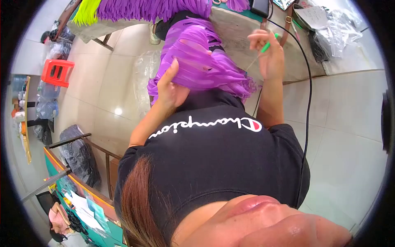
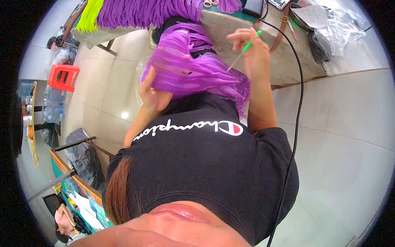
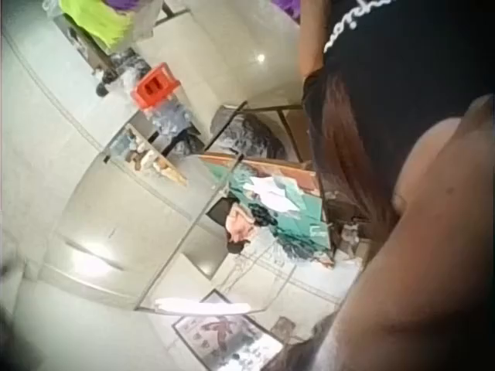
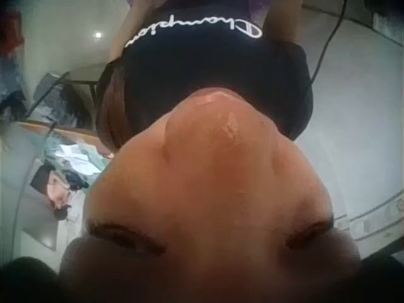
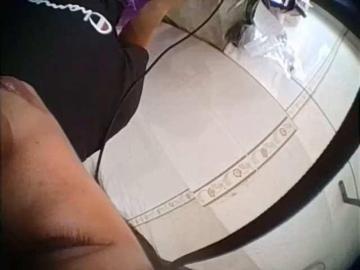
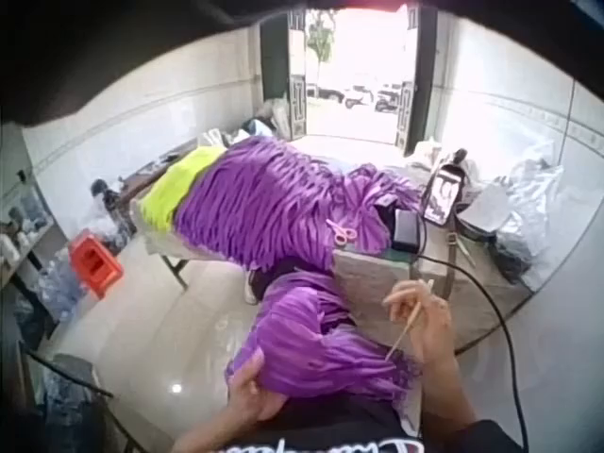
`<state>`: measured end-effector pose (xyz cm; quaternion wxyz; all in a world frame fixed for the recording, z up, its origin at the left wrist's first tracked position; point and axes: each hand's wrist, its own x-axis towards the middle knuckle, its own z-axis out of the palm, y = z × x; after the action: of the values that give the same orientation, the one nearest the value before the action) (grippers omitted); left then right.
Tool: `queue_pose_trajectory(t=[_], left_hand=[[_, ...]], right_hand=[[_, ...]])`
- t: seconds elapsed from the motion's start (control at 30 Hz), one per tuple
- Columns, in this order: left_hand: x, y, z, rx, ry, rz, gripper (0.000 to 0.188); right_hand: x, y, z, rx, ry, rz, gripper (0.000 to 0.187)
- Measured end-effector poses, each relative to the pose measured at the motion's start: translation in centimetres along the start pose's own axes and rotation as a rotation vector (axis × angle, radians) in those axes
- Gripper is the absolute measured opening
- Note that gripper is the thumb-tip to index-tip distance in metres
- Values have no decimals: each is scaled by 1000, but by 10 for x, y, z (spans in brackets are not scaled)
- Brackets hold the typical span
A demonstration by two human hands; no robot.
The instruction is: Assembling a purple wig by attaching fringe strands to a base using a hook tool.
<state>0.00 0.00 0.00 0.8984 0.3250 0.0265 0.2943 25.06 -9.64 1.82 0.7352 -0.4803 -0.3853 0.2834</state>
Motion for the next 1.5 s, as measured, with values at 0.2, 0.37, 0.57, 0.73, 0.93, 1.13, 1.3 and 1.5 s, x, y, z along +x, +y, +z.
queue_pose_trajectory(t=[0.2, 0.37, 0.57, 0.73, 0.93, 1.13, 1.3, 1.5], left_hand=[[18, -2, -6, 4, 368, 121, 41], [-7, 13, -2, 654, 82, 30, 45], [-3, 22, 5, 1579, -165, 18, 67], [-9, 34, 6, 1810, -131, 7, 80], [-15, 47, 6, 614, -179, 17, 89], [7, 34, -21, -533, -14, -150, 73], [10, 16, -22, -561, 100, -328, 52], [8, 16, -5, 12, 412, -182, 44]], right_hand=[[-13, 18, 54, 153, -221, -46, 32], [-18, 24, 108, 74, 9, -287, 26], [-19, 46, 106, -54, -92, -228, 7], [-14, 39, 107, -82, -125, -240, 23], [-12, 26, 100, -30, -135, -340, 31], [-10, 27, 91, -91, -143, -361, 30], [-13, 21, 96, -178, -252, -361, 24], [-16, 11, 98, -456, -253, -452, 22]])
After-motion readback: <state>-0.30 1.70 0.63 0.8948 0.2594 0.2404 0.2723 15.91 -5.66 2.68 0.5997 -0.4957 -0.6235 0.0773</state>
